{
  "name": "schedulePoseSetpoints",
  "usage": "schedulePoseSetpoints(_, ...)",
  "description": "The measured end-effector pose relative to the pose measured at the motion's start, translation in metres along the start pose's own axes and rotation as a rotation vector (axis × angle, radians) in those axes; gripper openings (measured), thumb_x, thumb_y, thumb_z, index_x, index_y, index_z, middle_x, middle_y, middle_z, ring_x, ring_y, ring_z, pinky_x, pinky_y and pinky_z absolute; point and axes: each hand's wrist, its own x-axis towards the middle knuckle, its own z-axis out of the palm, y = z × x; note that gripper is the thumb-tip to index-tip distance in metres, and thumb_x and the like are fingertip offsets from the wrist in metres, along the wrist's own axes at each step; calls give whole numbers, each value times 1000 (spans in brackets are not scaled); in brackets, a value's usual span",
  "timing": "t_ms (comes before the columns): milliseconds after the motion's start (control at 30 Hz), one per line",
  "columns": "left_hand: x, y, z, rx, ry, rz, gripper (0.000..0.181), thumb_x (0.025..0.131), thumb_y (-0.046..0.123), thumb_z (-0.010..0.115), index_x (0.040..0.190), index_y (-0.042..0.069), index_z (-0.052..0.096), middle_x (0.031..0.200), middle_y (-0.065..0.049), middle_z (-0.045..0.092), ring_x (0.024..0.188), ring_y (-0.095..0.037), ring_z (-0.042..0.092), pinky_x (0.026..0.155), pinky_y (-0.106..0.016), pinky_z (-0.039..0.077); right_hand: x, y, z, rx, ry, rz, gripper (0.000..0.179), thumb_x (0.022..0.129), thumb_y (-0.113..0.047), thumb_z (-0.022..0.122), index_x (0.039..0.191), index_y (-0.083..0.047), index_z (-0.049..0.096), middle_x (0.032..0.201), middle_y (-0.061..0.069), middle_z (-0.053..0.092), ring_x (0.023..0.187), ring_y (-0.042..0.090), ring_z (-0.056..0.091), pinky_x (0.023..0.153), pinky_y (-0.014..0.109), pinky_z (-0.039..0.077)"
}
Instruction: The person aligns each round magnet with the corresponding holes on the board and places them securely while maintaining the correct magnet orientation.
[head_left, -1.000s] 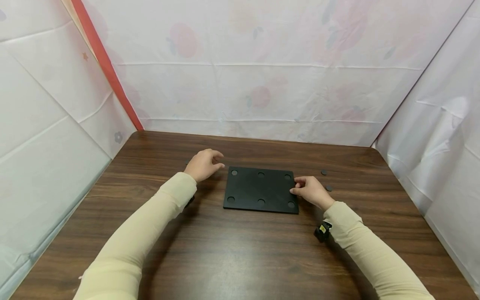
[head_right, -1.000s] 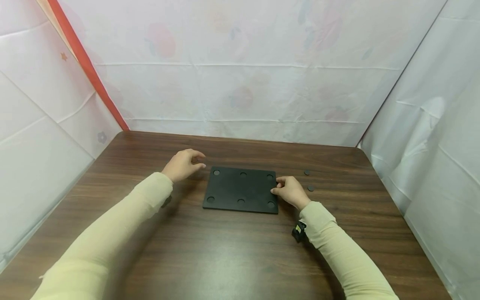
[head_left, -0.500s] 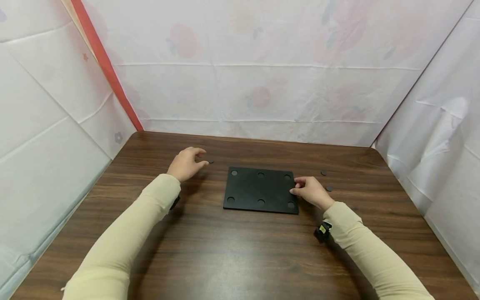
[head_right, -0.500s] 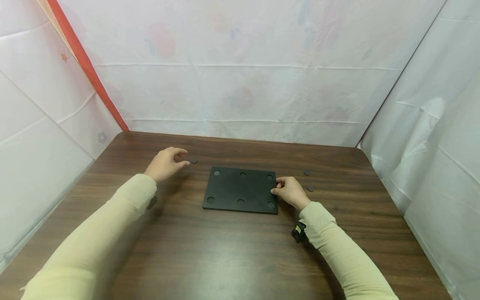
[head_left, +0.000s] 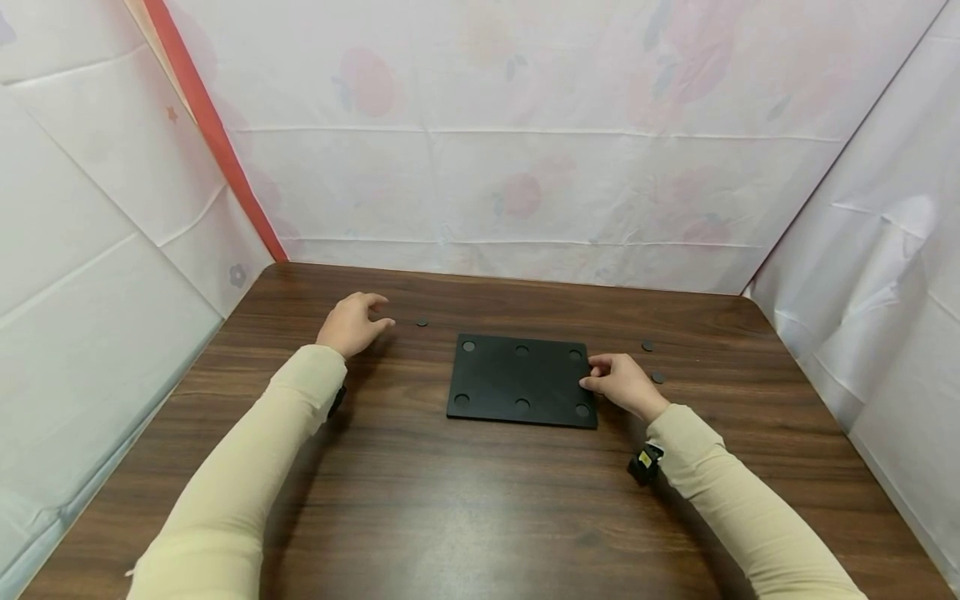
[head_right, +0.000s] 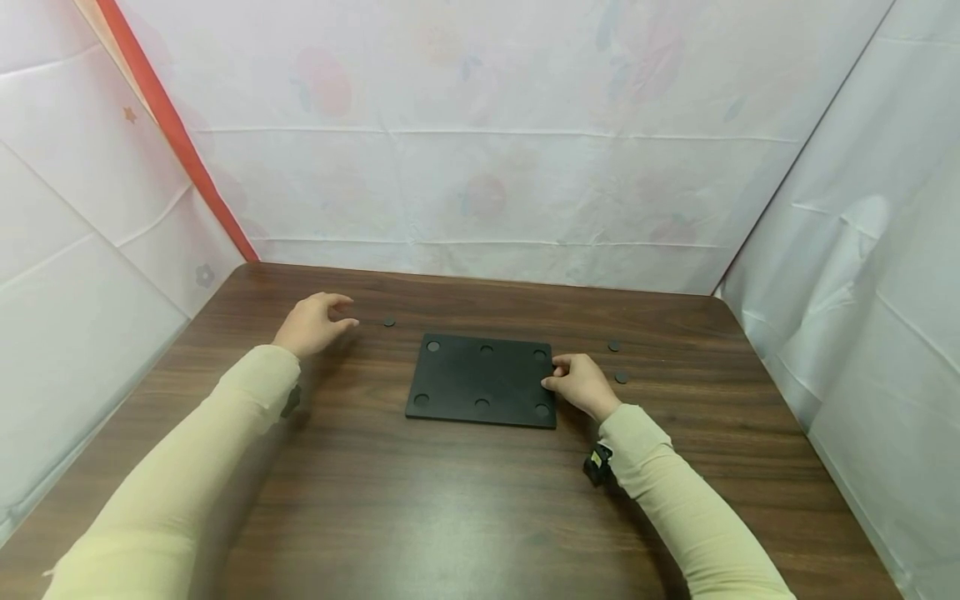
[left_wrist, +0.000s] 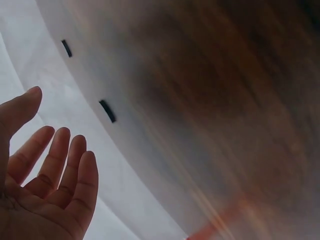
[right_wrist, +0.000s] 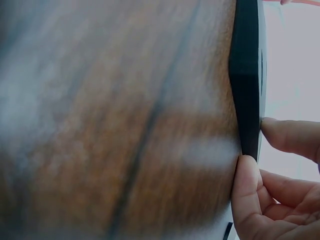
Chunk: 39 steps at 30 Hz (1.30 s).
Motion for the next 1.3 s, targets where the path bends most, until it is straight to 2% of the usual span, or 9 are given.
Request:
schedulePoseSetpoints(467,10,-17,-1,51,-42,-52,47,97,23,68,136,-2,57,127,-24,59,114,-41,57,95,-55,46,0,0,0,9,4,-15,53,97,-11,65,142,11,46,94,9,58,79,21,50,69,35,40)
schedulePoseSetpoints(933,12,-17,-5,119,-84,-105,44,98,21,65,133,-4,58,128,-25,60,115,-42,57,96,-56,46,1,0,0,4,7,-21,53,97,-10,65,141,12,47,93,9,57,78,21,50,68,35,39)
schedulePoseSetpoints(1300,15,-21,-4,155,-86,-106,37,96,20,67,124,-4,65,126,-25,62,115,-44,57,96,-58,45,1,0,0,10,5,-19,52,97,-10,65,141,11,47,93,9,57,77,21,50,67,35,39)
